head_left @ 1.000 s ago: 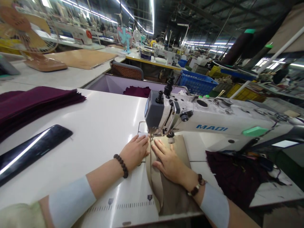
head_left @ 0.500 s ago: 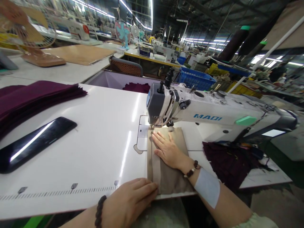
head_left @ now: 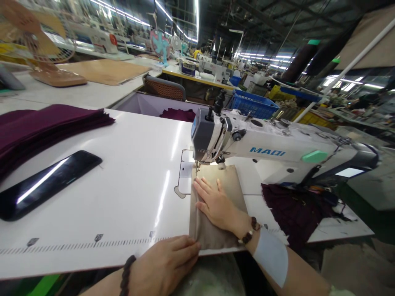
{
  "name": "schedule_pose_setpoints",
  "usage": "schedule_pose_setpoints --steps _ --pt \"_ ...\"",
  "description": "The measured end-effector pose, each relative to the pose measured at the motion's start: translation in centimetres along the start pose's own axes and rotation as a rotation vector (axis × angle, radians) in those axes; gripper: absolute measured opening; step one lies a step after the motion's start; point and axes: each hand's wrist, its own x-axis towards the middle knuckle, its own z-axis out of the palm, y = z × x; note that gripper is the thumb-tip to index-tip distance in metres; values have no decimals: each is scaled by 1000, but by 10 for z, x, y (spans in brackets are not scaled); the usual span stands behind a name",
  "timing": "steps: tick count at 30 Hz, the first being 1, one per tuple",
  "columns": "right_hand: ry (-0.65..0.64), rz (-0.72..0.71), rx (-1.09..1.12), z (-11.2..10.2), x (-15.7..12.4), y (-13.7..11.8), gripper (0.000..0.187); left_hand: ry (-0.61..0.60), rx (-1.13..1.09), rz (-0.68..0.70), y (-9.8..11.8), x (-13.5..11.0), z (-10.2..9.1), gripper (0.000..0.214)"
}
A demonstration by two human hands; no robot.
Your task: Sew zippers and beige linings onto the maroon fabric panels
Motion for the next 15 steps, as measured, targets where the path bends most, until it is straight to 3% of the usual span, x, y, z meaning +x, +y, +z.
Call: schedule_pose_setpoints --steps 5,9,12,15 --pt "-45 -152 78 14 -53 -25 52 11 2 -31 -3 -2 -16 30" --pt "-64 -302 99 37 -79 -31 55 72 162 -134 -29 3 -26 28" --pt "41 -306 96 46 -83 -27 51 137 381 -103 -53 12 -10 32" --pt "100 -297 71 40 -86 -23 46 131 498 12 -70 15 17 34"
